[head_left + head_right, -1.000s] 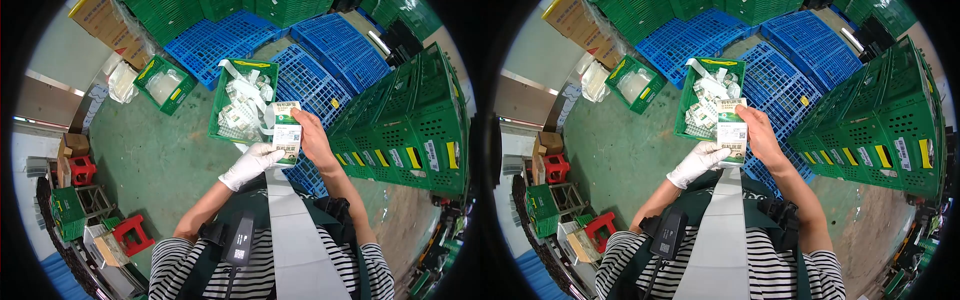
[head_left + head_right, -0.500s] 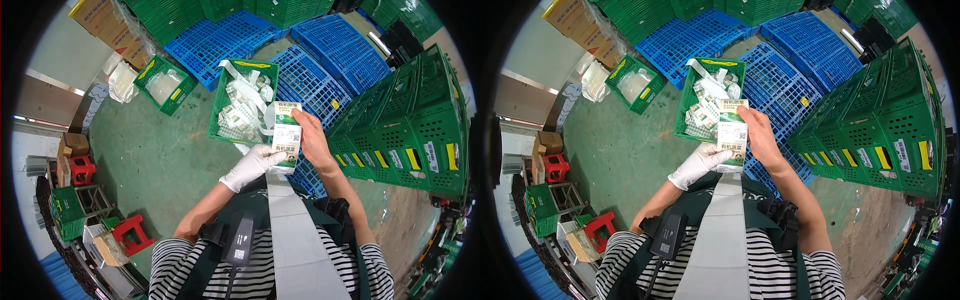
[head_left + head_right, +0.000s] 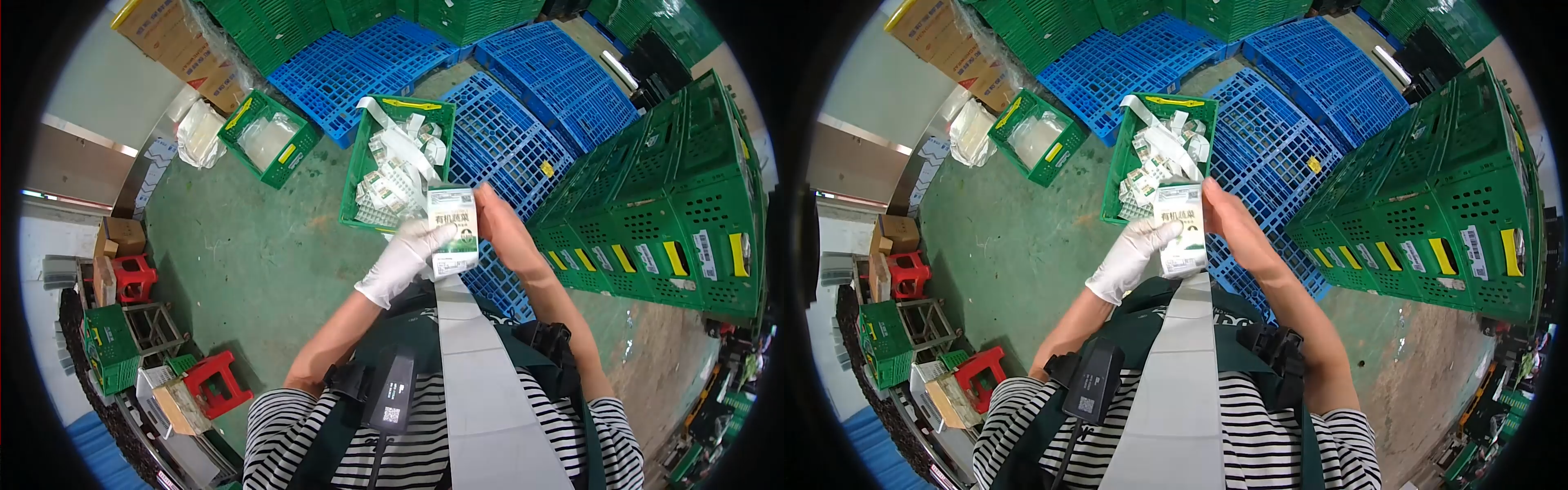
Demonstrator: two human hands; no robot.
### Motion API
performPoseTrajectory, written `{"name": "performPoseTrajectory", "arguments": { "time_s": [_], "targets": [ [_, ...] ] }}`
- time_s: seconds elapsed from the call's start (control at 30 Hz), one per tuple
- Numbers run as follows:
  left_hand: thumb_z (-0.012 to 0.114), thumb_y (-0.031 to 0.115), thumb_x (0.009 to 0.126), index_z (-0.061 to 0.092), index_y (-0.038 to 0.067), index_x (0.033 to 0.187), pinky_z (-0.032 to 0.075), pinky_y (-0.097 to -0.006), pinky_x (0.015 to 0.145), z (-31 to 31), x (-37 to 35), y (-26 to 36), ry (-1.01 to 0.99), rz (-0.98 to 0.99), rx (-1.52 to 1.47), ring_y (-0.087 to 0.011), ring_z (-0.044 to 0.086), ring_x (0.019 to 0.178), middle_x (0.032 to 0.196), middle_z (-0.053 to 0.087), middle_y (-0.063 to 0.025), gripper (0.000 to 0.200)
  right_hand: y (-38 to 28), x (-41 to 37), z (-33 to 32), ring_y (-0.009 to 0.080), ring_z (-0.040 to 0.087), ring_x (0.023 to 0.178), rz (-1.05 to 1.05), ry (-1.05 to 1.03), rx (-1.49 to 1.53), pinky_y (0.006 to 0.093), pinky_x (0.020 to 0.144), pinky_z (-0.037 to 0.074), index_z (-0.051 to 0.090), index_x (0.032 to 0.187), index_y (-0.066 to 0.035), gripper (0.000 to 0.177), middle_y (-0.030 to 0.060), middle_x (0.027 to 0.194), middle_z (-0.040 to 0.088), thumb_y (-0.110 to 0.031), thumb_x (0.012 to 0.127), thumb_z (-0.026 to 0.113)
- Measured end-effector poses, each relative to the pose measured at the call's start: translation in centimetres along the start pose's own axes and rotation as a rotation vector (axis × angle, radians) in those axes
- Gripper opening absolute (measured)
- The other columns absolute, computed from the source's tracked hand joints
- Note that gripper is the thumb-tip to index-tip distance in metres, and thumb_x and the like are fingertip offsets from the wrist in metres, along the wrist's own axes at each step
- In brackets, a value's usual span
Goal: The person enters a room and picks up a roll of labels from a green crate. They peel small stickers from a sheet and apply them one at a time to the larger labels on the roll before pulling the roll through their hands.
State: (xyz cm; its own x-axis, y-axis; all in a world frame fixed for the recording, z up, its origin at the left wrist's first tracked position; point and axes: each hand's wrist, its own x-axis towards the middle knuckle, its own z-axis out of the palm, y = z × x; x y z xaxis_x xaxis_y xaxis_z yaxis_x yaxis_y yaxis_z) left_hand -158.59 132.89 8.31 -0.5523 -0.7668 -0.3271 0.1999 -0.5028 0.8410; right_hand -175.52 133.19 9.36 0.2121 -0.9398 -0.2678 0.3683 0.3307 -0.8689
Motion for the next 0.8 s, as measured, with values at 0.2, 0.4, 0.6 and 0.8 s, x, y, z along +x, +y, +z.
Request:
{"name": "performPoseTrajectory", "arguments": {
  "time_s": [0.2, 0.4, 0.6, 0.8],
  "targets": [
    [0.059, 0.015, 0.085, 0.058, 0.002, 0.109, 0.052, -0.0296, 0.073, -0.4, 0.9, 2.0, 0.126, 0.12, -0.209, -0.0153, 0.062, 0.085, 0.097, 0.064, -0.0068, 0.028, 0.7, -1.5, -1.3, 0.0148, 0.052, 0.096, -0.004, -0.204, -0.358, 0.0286, 0.085, 0.039, 0.05, 0.116, 0.005, 0.063, 0.0102, 0.108, 0.057, -0.047, 0.095, 0.022],
    [0.059, 0.012, 0.084, 0.059, 0.002, 0.109, 0.047, -0.0282, 0.079, -1.6, 2.0, 2.6, 0.199, 0.141, -0.223, -0.0135, 0.061, 0.089, 0.101, 0.064, -0.0065, 0.027, 0.2, -2.2, -1.4, 0.0101, 0.053, 0.091, -0.019, -0.24, -0.386, 0.0255, 0.081, 0.042, 0.055, 0.112, 0.005, 0.044, 0.0065, 0.101, 0.061, -0.032, 0.094, 0.042],
    [0.056, 0.014, 0.087, 0.06, 0.006, 0.108, 0.049, -0.0286, 0.074, -1.9, 2.4, 3.0, 0.215, 0.161, -0.232, -0.0121, 0.06, 0.084, 0.098, 0.064, -0.0028, 0.023, 0.6, -2.2, -0.7, 0.0067, 0.054, 0.087, -0.032, -0.297, -0.291, 0.0226, 0.078, 0.044, 0.056, 0.11, 0.007, 0.028, 0.0053, 0.097, 0.062, -0.013, 0.091, 0.05],
    [0.057, 0.014, 0.086, 0.06, 0.007, 0.108, 0.05, -0.0282, 0.07, -2.4, 2.3, 3.4, 0.292, 0.142, -0.228, -0.0124, 0.061, 0.082, 0.097, 0.064, -0.0036, 0.023, 0.8, -2.3, -0.3, 0.0069, 0.055, 0.084, 0.005, -0.273, -0.304, 0.0226, 0.076, 0.045, 0.058, 0.107, 0.006, 0.027, 0.0054, 0.095, 0.063, -0.014, 0.091, 0.051]
  ]
}}
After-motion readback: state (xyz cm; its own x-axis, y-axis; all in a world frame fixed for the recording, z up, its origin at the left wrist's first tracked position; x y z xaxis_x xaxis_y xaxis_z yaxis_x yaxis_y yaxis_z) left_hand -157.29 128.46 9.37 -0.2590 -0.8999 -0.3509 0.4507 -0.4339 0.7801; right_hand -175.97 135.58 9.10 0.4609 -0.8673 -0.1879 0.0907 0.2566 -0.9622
